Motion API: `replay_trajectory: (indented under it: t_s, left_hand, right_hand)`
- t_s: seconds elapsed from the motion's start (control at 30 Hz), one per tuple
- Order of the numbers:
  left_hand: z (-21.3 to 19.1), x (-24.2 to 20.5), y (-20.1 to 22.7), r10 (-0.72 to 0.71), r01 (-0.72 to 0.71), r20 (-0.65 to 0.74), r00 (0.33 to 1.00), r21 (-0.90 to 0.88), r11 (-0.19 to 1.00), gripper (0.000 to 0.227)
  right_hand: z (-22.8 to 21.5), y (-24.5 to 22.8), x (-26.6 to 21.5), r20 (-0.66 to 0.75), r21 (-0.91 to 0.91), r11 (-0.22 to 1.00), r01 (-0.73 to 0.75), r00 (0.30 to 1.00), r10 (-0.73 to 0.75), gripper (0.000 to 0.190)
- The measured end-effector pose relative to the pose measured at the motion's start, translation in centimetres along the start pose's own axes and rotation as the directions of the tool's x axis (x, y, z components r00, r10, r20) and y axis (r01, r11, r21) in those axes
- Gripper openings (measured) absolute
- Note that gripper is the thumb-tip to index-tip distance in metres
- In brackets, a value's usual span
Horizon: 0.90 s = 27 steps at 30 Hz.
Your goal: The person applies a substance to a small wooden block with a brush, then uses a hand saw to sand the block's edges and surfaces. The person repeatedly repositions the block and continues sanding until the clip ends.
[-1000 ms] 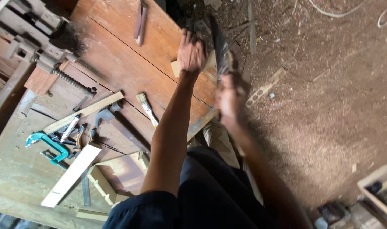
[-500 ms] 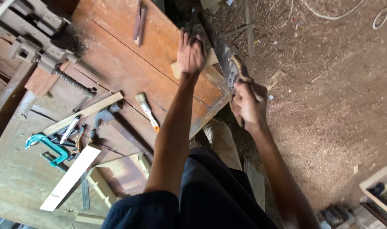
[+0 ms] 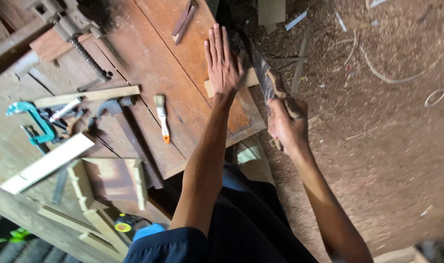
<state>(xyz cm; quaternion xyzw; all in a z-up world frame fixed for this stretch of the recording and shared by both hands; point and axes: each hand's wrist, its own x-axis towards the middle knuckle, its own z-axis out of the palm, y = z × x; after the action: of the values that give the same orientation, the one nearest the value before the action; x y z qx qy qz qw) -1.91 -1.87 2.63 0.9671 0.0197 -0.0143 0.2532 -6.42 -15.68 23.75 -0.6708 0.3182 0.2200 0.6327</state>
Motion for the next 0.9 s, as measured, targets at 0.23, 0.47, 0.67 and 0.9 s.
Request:
replay_trajectory:
  t_s: [0.23,0.47,0.67,0.9]
  left_hand:
    - [0.4,-0.2,0.9,-0.128,0.128,-0.073,0.989,0.002,0.992,0.075]
    - [2.2,-0.5,0.1,-0.247,0.251,-0.053,0.968,0.097,0.963,0.061]
    - [1.4,0.1,1.9,-0.402,0.410,-0.079,0.912,0.140,0.901,0.059]
    - [0.4,-0.1,2.3,-0.385,0.388,-0.071,0.920,0.028,0.921,0.059]
  right_hand:
    - [-2.2,-2.8,2.5,0.162,-0.028,0.998,-0.059,0.985,0.063,0.033]
    - [-3.3,-1.3,3.4,0.265,-0.172,0.983,0.067,0.964,-0.019,0.031]
    - [-2.5,-1.8,6.5,0.308,-0.201,0.973,0.117,0.950,-0.051,0.027]
    - [-3.7,-2.8,5.1,0.323,-0.222,0.974,0.036,0.946,0.038,0.029]
